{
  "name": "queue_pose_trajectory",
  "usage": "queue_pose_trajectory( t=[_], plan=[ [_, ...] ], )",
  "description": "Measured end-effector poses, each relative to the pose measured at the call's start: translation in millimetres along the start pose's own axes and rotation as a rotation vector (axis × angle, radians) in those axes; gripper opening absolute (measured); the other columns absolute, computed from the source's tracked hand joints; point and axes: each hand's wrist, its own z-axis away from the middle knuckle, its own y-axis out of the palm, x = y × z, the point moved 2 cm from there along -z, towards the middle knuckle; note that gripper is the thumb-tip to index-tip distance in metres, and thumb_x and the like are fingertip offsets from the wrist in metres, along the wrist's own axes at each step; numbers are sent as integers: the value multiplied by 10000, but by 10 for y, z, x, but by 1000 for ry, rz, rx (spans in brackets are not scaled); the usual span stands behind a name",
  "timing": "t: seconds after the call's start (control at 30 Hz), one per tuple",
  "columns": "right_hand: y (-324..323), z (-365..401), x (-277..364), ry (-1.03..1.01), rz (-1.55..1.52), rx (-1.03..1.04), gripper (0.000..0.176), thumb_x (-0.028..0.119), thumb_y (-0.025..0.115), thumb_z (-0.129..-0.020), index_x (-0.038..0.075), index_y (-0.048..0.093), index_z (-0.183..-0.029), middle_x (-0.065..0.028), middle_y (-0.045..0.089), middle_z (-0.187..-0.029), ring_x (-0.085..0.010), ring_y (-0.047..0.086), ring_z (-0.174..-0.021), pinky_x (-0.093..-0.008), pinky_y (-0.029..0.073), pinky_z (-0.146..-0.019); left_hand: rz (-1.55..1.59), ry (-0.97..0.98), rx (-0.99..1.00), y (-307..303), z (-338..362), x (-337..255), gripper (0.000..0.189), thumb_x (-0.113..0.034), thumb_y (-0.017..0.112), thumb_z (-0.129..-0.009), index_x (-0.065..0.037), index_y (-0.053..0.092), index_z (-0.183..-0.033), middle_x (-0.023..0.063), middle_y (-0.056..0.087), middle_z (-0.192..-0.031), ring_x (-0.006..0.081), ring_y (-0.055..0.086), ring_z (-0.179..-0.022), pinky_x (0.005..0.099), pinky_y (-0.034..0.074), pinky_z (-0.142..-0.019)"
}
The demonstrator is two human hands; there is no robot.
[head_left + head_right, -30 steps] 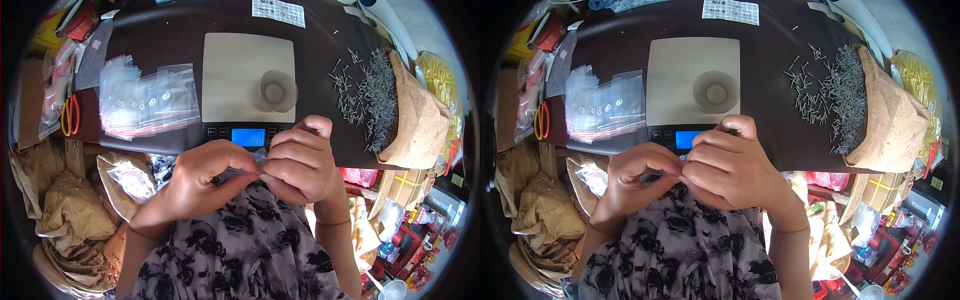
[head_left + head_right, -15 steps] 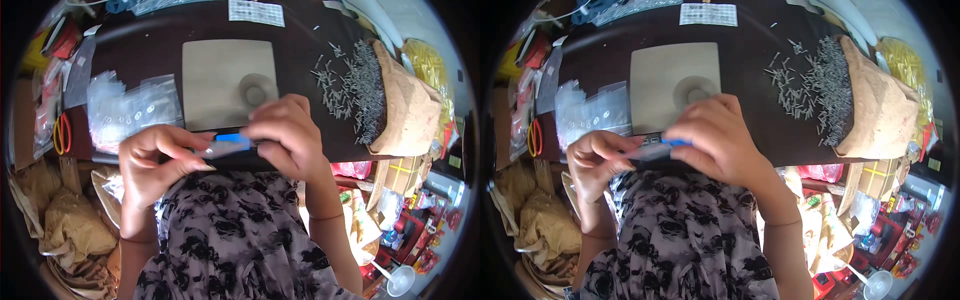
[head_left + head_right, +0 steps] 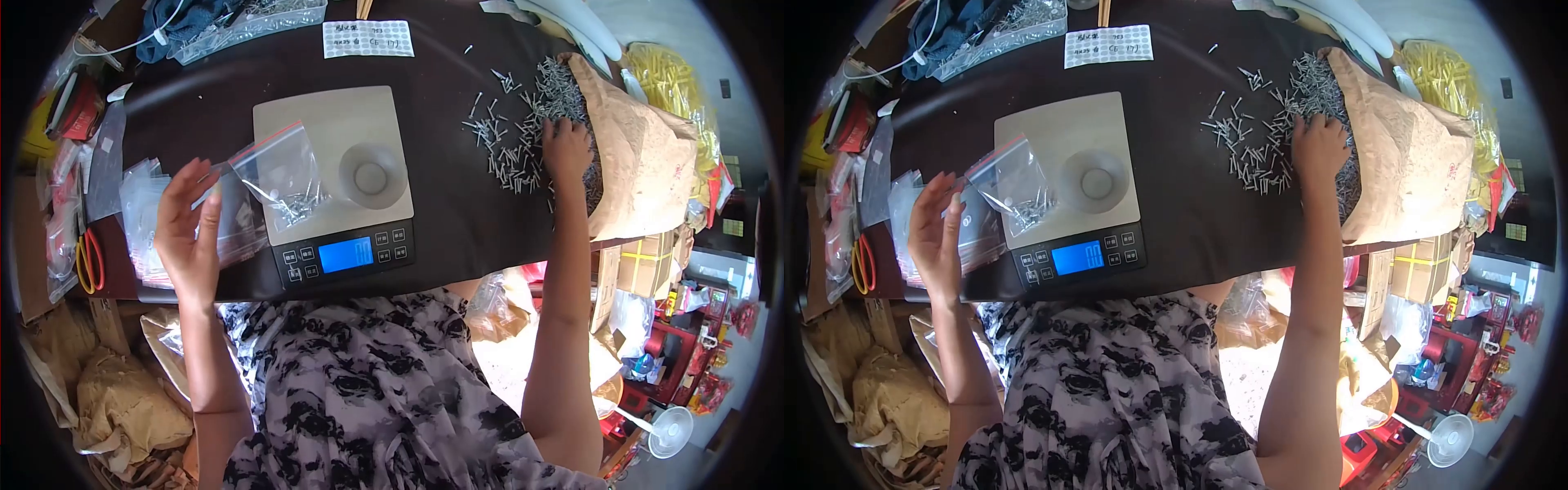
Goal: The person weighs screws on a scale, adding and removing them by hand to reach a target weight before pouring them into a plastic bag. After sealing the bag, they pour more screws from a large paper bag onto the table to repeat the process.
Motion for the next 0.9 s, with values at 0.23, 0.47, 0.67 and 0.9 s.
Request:
queue_pose_trajectory(
  t=[0.23,0.47,0.67,0.9],
  plan=[
    [141,7,130,14,18,72,467,517,462,-912,84,604,-1015,-179,561,-1070,-389,536,-1041,-560,459,-788,15,-92,-46,-96,216,57,284,-34,566,-930,36,511,-1199,128,619,-1132,181,606,-1056,291,460,-914],
    [163,73,166,16,-143,138,501,539,522,-876,84,594,-1074,-197,560,-1116,-426,537,-1040,-538,449,-846,19,-87,-20,-121,262,74,283,-59,554,-943,19,510,-1211,135,602,-1171,204,611,-1044,294,479,-856],
    [3,159,229,-151,-624,183,355,321,706,-798,43,658,-1013,-196,623,-1005,-342,608,-946,-395,483,-805,38,-11,-7,22,127,20,318,-81,658,-880,23,554,-1163,118,635,-1107,165,605,-1024,286,466,-864],
    [-349,-3,165,106,-1022,446,284,158,715,-806,38,694,-1063,-72,698,-838,-88,626,-722,-217,473,-626,-92,54,35,282,-91,-166,291,-124,740,-809,9,650,-1052,89,673,-968,122,606,-868,257,461,-779]
  ],
)
